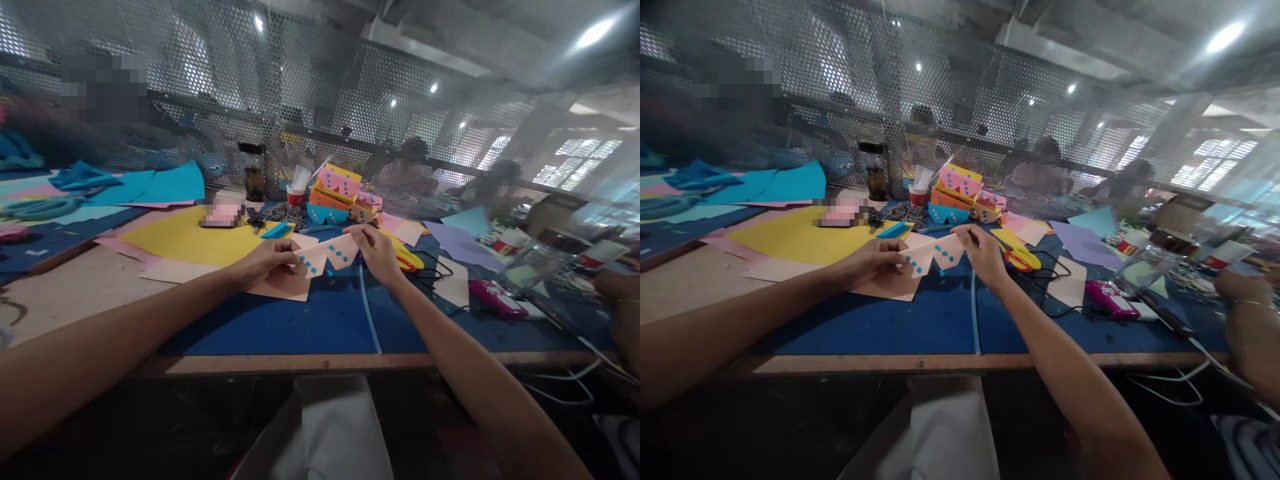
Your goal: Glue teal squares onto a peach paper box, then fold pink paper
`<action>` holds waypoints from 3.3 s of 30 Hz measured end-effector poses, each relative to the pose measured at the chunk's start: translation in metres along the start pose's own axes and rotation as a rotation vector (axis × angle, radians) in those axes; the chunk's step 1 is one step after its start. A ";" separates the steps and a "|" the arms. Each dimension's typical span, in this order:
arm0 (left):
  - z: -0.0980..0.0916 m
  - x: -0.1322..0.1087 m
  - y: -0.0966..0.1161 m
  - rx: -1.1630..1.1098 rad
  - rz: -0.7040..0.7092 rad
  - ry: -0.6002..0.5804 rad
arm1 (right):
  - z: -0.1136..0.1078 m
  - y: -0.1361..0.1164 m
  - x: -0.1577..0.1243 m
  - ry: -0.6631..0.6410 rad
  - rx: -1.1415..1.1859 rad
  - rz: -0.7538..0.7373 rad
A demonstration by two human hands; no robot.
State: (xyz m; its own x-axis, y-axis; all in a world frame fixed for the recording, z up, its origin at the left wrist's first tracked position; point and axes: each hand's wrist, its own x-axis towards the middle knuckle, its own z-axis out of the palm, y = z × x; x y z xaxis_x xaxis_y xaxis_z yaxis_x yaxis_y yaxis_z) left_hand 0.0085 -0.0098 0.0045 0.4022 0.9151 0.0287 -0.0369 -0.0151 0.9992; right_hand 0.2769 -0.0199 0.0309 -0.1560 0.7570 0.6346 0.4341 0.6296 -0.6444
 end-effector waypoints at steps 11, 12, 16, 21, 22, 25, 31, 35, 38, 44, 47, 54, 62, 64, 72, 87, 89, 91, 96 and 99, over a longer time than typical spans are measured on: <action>0.002 -0.003 0.003 -0.039 -0.008 -0.001 | 0.000 0.001 0.000 0.001 0.001 -0.003; 0.002 -0.002 0.003 -0.038 -0.007 0.002 | 0.000 0.001 0.000 0.000 0.005 -0.005; 0.000 0.000 0.000 -0.022 -0.001 0.006 | 0.000 0.001 0.000 0.001 0.000 -0.003; -0.001 0.001 0.001 0.013 0.009 0.019 | 0.002 0.000 -0.001 -0.008 -0.003 -0.006; 0.000 0.000 0.001 0.020 0.012 0.024 | 0.002 0.000 -0.001 -0.008 -0.003 -0.009; 0.001 -0.001 0.003 0.032 0.019 0.036 | 0.002 0.000 -0.001 -0.007 0.005 -0.016; 0.002 -0.004 0.007 0.043 0.014 0.027 | 0.001 0.003 0.000 0.004 0.011 -0.017; 0.005 -0.006 0.009 0.078 0.023 0.043 | 0.001 0.002 0.000 -0.007 0.005 -0.009; 0.006 -0.007 0.011 0.111 0.029 0.055 | 0.001 0.001 -0.001 -0.012 0.005 -0.014; 0.006 -0.008 0.011 0.161 0.031 0.061 | 0.001 0.001 -0.001 -0.013 0.004 -0.024; 0.005 -0.007 0.010 0.173 0.033 0.053 | 0.001 0.002 -0.001 -0.012 0.010 -0.029; 0.003 -0.007 0.010 0.164 0.035 0.030 | 0.001 0.001 -0.001 -0.012 0.005 -0.020; 0.001 -0.005 0.008 0.079 0.019 -0.011 | 0.000 0.003 0.000 -0.005 0.003 -0.005; 0.001 -0.005 0.007 0.079 0.022 -0.015 | 0.000 0.003 0.000 -0.006 0.007 -0.007; 0.003 -0.004 0.007 0.113 0.050 -0.016 | 0.001 0.002 -0.001 -0.021 0.000 -0.009; 0.004 -0.004 0.006 0.145 0.043 -0.067 | 0.001 0.001 -0.001 0.000 -0.013 -0.013; 0.004 -0.006 0.007 0.153 0.037 -0.079 | 0.001 0.000 -0.001 -0.001 -0.012 -0.020; 0.005 -0.007 0.007 0.164 0.034 -0.086 | 0.001 0.000 -0.001 0.000 -0.009 -0.027; 0.007 -0.010 0.011 0.204 0.042 -0.099 | 0.002 0.001 -0.002 0.001 -0.003 -0.034; 0.007 -0.011 0.012 0.218 0.046 -0.102 | 0.002 0.000 -0.002 -0.003 -0.012 -0.025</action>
State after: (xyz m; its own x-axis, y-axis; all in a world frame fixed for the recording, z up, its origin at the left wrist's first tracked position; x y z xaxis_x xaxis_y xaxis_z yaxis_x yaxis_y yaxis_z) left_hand 0.0105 -0.0229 0.0163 0.4950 0.8664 0.0660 0.1362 -0.1524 0.9789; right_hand 0.2754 -0.0210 0.0282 -0.1700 0.7415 0.6490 0.4409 0.6463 -0.6229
